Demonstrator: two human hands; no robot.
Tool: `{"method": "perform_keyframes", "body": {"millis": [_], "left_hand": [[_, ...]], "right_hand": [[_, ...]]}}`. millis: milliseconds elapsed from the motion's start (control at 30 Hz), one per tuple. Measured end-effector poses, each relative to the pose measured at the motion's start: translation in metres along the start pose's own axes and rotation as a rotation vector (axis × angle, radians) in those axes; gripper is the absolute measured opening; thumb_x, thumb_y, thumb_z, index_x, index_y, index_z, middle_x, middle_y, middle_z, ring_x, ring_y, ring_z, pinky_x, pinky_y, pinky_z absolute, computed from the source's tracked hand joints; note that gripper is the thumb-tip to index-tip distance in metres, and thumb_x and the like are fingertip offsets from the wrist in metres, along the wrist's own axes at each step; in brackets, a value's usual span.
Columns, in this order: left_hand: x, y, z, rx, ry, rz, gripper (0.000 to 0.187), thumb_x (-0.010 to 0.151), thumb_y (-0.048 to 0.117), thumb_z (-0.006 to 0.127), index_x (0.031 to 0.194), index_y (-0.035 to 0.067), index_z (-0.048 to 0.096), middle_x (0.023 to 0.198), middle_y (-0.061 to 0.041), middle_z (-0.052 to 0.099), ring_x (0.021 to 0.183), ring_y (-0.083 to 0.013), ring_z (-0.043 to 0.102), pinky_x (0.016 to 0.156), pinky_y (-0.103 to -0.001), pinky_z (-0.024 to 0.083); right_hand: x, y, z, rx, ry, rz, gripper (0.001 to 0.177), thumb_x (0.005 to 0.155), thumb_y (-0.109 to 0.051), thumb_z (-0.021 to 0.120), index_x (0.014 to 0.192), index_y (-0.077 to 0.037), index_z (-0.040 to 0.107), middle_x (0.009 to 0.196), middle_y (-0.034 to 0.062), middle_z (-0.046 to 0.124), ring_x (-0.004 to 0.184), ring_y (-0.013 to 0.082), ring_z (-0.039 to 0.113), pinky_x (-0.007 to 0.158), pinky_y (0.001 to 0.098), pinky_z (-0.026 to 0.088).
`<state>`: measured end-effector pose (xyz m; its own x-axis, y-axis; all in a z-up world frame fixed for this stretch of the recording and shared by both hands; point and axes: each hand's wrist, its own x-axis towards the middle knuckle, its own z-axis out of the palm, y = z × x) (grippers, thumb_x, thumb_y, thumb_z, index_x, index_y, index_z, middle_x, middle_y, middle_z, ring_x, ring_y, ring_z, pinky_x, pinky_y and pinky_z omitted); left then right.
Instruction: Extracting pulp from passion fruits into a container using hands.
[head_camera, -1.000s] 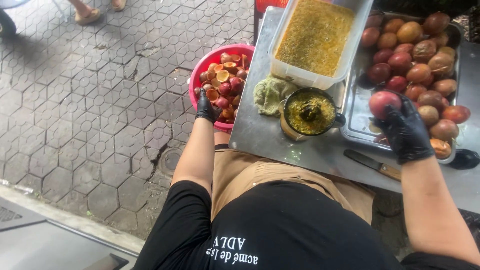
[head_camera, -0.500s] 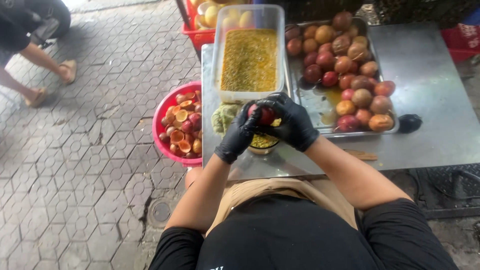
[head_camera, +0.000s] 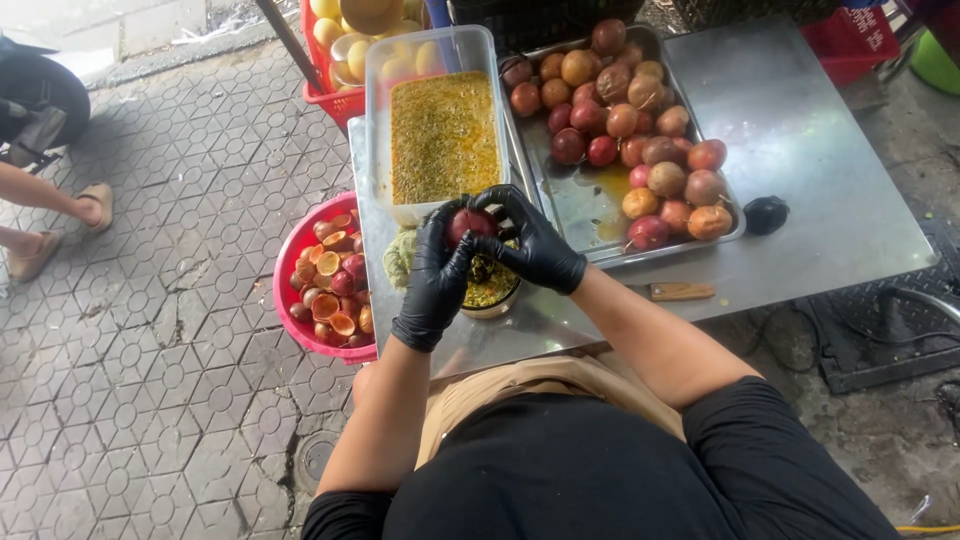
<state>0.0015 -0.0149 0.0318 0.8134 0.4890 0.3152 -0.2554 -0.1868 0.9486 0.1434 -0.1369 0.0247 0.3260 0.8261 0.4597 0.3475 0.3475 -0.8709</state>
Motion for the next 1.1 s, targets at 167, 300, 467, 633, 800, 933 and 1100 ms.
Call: {"method": "perform_keyframes", "body": {"millis": [167,300,467,633,800,933,1100], "left_hand": [[0.003,0.020,0.003,0.356,-0.020,0.242,0.052,0.096,0.008,0.073,0.143,0.005,0.051,0.139,-0.013,0.053,0.131,-0.0244,0.055,0.112,-0.035,0.048],[0.003,-0.001,0.006,0.188,0.007,0.212,0.052,0.096,0.006,0.075,0.143,0.005,0.051,0.139,-0.011,0.052,0.132,-0.0237,0.055,0.113,-0.035,0.048],[0.002,-0.013,0.023,-0.107,0.061,0.162,0.046,0.102,0.005,0.067,0.145,0.006,0.050,0.142,-0.009,0.054,0.134,-0.0215,0.054,0.117,-0.034,0.045],[0.008,-0.074,0.010,-0.415,0.345,0.047,0.036,0.111,0.008,0.060,0.145,0.000,0.052,0.132,-0.015,0.056,0.122,-0.0262,0.054,0.106,-0.040,0.047],[0.016,-0.018,0.007,-0.159,0.277,0.107,0.042,0.112,0.024,0.050,0.148,0.003,0.047,0.142,-0.008,0.058,0.123,-0.0184,0.056,0.107,-0.033,0.048],[0.020,-0.034,-0.003,-0.062,0.132,-0.046,0.046,0.112,0.032,0.045,0.147,0.003,0.049,0.137,-0.007,0.060,0.124,-0.0153,0.058,0.107,-0.030,0.047],[0.014,-0.083,0.003,-0.139,0.211,-0.146,0.042,0.111,0.031,0.049,0.138,0.000,0.058,0.123,-0.010,0.068,0.110,-0.0152,0.062,0.100,-0.029,0.050]], "right_hand": [[-0.005,0.055,0.020,0.503,0.229,0.279,0.051,0.094,-0.020,0.075,0.140,-0.010,0.055,0.132,0.0034,0.063,0.121,0.0152,0.062,0.103,0.0322,0.055],[-0.008,0.062,0.029,0.574,0.376,0.243,0.040,0.099,-0.012,0.070,0.136,-0.003,0.060,0.130,0.0046,0.068,0.116,0.0145,0.065,0.101,0.0309,0.054],[0.005,0.058,0.044,0.554,0.553,0.137,0.033,0.101,-0.009,0.073,0.131,-0.001,0.065,0.125,0.0065,0.070,0.114,0.0150,0.065,0.101,0.0299,0.053],[0.018,0.063,0.044,0.898,0.698,0.020,0.034,0.099,-0.022,0.070,0.126,-0.002,0.068,0.121,0.0090,0.072,0.109,0.0192,0.068,0.097,0.0340,0.058],[0.027,0.014,0.031,0.074,0.598,-0.052,0.029,0.106,-0.022,0.068,0.129,-0.006,0.065,0.128,0.0092,0.068,0.119,0.0213,0.065,0.106,0.0325,0.053],[0.024,0.010,0.015,-0.437,0.335,-0.303,0.039,0.089,-0.020,0.081,0.124,-0.010,0.068,0.122,0.0122,0.066,0.116,0.0317,0.065,0.103,0.0370,0.053],[0.017,0.014,0.019,-0.489,0.277,-0.284,0.037,0.090,-0.020,0.079,0.123,-0.010,0.067,0.121,0.0122,0.068,0.116,0.0333,0.066,0.103,0.0398,0.053]]}}
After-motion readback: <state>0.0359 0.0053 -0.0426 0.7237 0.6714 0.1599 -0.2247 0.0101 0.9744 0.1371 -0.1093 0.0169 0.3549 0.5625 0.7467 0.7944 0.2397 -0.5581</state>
